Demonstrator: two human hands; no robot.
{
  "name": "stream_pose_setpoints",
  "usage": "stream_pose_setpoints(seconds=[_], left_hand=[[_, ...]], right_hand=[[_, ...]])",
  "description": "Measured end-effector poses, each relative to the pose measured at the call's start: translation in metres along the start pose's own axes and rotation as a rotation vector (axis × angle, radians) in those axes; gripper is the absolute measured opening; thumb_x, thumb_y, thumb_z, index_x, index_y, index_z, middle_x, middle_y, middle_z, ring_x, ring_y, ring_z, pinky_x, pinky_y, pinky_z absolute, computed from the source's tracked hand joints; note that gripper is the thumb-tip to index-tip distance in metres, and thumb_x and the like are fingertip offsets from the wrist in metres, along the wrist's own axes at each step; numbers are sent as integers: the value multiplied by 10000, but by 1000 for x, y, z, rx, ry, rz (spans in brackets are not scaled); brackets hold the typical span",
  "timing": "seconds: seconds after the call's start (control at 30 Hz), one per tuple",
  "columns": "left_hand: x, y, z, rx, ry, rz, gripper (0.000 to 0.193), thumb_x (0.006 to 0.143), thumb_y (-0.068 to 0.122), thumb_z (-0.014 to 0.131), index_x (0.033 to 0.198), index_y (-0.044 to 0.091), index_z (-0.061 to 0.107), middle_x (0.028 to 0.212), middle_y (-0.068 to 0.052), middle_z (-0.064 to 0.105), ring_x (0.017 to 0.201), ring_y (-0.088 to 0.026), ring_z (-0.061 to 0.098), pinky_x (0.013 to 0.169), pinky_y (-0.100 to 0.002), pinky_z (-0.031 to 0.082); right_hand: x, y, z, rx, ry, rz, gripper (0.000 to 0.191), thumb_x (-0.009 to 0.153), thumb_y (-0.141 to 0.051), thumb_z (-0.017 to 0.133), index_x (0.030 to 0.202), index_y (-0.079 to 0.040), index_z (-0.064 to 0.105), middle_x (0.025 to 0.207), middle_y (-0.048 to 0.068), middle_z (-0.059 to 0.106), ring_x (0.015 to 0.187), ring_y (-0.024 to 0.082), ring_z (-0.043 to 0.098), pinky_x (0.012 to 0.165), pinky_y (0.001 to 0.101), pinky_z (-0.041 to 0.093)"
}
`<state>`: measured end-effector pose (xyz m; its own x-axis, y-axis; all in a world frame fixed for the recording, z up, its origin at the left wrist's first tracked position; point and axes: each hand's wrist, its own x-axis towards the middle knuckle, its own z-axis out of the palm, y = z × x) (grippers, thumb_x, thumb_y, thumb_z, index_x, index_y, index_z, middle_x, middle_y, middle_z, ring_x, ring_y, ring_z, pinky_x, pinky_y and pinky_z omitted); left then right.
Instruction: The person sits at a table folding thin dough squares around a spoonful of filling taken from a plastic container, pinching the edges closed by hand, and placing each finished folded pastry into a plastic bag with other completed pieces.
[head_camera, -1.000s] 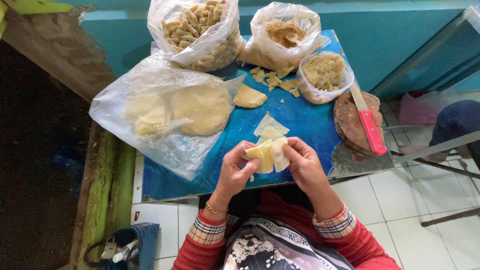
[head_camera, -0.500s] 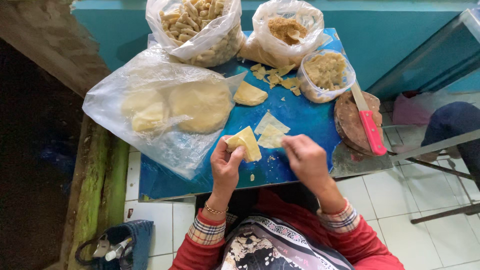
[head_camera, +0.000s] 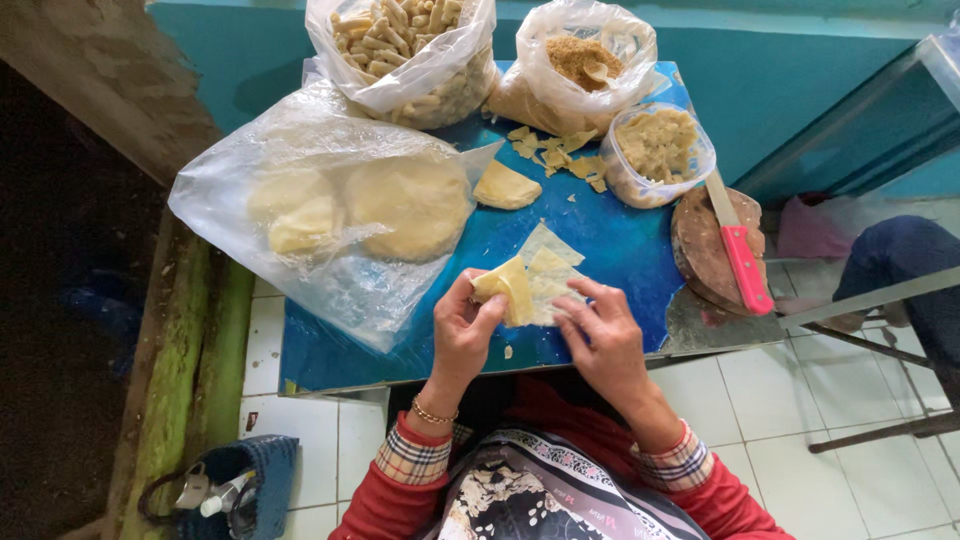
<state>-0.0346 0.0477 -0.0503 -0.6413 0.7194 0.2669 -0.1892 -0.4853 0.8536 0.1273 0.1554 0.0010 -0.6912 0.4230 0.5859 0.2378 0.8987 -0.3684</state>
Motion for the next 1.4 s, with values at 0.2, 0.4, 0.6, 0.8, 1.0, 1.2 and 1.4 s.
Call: stream_pose_setpoints(seconds=[0.2, 0.4, 0.6, 0.8, 1.0, 1.2, 1.4], left_hand=[[5, 6, -1, -40, -176, -87, 124, 995, 25, 635, 1117, 0, 629, 990, 6, 654, 896, -40, 603, 790, -214, 514], [-10, 16, 13, 228, -274, -134, 191, 966, 55, 679, 1145, -3, 645, 997, -8, 696, 893, -53, 661, 754, -227, 560], [-15, 22, 13, 197, -310, -37, 128, 1016, 19, 637, 1119, -47, 671, 1109, -43, 643, 973, -79, 666, 828, -230, 551], [-23, 33, 21, 304, -329, 11, 105, 994, 28, 660, 1066, -45, 680, 1100, -63, 660, 945, -110, 706, 798, -262, 598], [-28, 46, 25, 584, -355, 253, 104, 930, 25, 718, 1025, -18, 714, 1046, -105, 713, 922, -163, 730, 775, -280, 583], [-31, 34, 23, 291, -310, 46, 90, 992, 29, 681, 1047, -38, 706, 1069, -83, 678, 929, -111, 681, 796, -257, 568], [-33, 28, 22, 343, -291, 87, 101, 995, 30, 665, 1051, -40, 712, 1055, -66, 678, 913, -94, 692, 780, -243, 574]], right_hand=[[0, 12, -2, 503, -18, 277, 241, 979, -148, 712, 1218, -112, 709, 1187, 71, 699, 1064, 211, 675, 906, 307, 557], [-2, -12, 7, 620, 114, 232, 454, 836, -220, 827, 1208, -78, 609, 1209, 90, 611, 1019, 210, 643, 814, 283, 565], [-7, -7, 1, 465, 82, 25, 300, 828, -173, 822, 1072, -54, 695, 1133, 93, 660, 1070, 233, 643, 938, 298, 515], [-20, 16, 1, 928, -125, 363, 90, 906, -74, 753, 971, -12, 748, 1043, 71, 673, 962, 146, 649, 842, 277, 536], [-30, 23, 4, 988, -142, 400, 96, 927, -64, 732, 995, 2, 726, 1041, 66, 668, 934, 112, 649, 816, 258, 540], [-28, 10, 2, 1039, -73, 490, 136, 941, -80, 721, 1062, -28, 687, 1036, 52, 667, 879, 100, 638, 755, 255, 537], [-29, -10, -3, 583, 17, 155, 228, 828, -94, 820, 1019, -58, 702, 1036, 41, 691, 854, 114, 666, 682, 248, 540]])
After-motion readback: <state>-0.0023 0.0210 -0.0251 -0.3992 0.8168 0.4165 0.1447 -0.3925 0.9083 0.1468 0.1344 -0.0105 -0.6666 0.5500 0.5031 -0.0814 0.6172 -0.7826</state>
